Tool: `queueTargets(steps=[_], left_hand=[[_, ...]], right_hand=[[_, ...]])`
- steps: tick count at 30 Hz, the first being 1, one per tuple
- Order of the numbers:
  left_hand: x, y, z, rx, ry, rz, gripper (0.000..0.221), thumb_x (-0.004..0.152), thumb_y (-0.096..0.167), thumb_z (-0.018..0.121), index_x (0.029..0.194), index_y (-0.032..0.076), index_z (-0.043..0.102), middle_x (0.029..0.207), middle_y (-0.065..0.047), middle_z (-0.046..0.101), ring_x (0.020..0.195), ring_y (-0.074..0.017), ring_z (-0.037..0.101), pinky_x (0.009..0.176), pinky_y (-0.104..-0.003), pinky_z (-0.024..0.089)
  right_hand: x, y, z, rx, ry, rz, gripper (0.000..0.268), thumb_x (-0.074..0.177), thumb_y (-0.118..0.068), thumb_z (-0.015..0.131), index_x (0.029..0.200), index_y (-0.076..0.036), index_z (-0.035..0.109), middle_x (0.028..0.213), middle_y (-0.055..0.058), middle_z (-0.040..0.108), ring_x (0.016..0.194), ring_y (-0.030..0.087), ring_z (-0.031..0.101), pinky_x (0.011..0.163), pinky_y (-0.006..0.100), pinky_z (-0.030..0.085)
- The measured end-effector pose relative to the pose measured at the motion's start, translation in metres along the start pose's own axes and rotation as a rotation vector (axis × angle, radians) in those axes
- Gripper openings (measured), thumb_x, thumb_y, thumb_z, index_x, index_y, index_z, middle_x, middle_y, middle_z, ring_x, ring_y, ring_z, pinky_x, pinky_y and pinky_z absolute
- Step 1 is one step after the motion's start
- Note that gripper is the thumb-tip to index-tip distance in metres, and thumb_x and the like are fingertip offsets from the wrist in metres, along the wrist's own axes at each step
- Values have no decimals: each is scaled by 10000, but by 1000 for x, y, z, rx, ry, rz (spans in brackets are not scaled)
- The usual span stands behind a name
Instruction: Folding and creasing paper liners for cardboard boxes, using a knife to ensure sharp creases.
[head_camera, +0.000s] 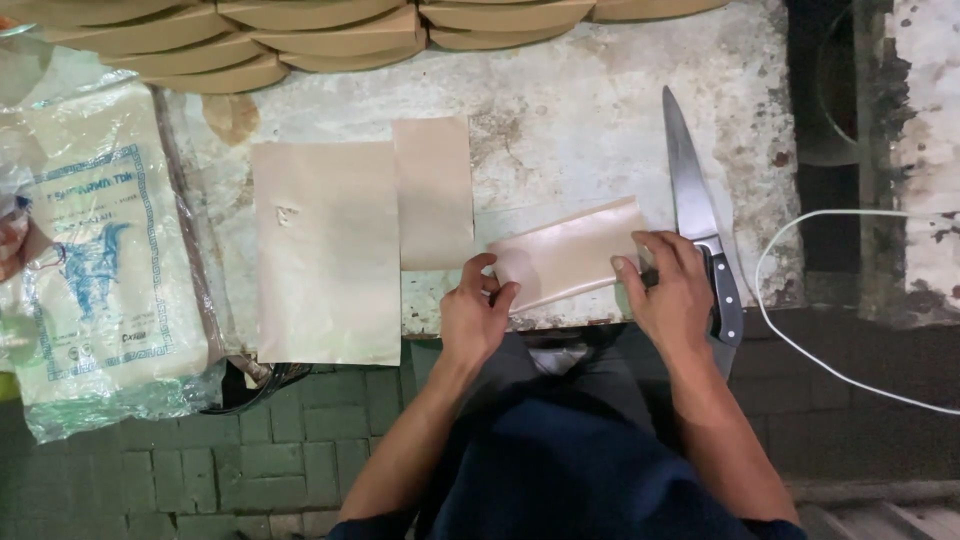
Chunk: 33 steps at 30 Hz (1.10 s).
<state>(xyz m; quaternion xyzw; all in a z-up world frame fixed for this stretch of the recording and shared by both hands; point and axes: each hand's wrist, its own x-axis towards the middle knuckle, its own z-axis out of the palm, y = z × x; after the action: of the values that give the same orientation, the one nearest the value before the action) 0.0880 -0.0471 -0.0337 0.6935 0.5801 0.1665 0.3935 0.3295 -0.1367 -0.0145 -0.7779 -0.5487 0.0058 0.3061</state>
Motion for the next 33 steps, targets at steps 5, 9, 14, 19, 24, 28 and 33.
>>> queueTargets(steps=[5,9,14,19,24,28,33], left_hand=[[-4,2,-1,-33,-6,-9,470,835,296,752,1247,162,570,817,-59,726,723,-278,730,674,-403,589],[-5,5,-4,-56,16,17,443,854,261,745,1240,137,567,810,-84,721,712,-292,729,650,-414,592],[-5,5,-4,-66,11,8,446,851,257,741,1238,127,561,805,-88,714,710,-297,725,650,-421,590],[-3,0,1,-61,3,24,465,842,250,737,1249,127,551,778,-75,687,683,-295,719,631,-412,584],[-3,5,-2,-18,6,82,494,867,217,698,1316,92,537,748,-79,671,663,-300,711,617,-424,580],[-2,8,-6,25,-23,126,521,872,185,669,1351,43,523,741,-113,677,665,-348,704,618,-469,576],[-2,6,-3,69,-33,135,578,861,218,655,1397,60,508,716,-91,681,666,-324,702,621,-436,570]], right_hand=[[3,-5,-3,-10,2,-23,396,878,-347,800,1191,-127,696,1132,92,621,999,327,637,881,420,528],[7,-14,-8,-12,2,-34,453,843,-375,822,1195,-118,699,1131,109,614,963,340,633,851,437,528],[7,-15,-7,-24,7,-53,495,823,-402,834,1199,-111,697,1118,110,601,927,348,622,838,446,520],[7,-16,-6,-59,22,-58,508,809,-425,837,1192,-119,704,1121,101,599,905,327,615,823,426,522],[7,-15,-5,-73,21,-58,518,800,-431,839,1190,-115,712,1120,104,600,890,331,614,808,430,521],[8,-17,-4,-90,28,-65,517,789,-414,846,1183,-104,722,1113,120,604,907,354,616,816,443,515],[8,-19,-6,-104,5,-42,515,802,-436,830,1198,-125,722,1131,100,598,892,337,607,774,437,515]])
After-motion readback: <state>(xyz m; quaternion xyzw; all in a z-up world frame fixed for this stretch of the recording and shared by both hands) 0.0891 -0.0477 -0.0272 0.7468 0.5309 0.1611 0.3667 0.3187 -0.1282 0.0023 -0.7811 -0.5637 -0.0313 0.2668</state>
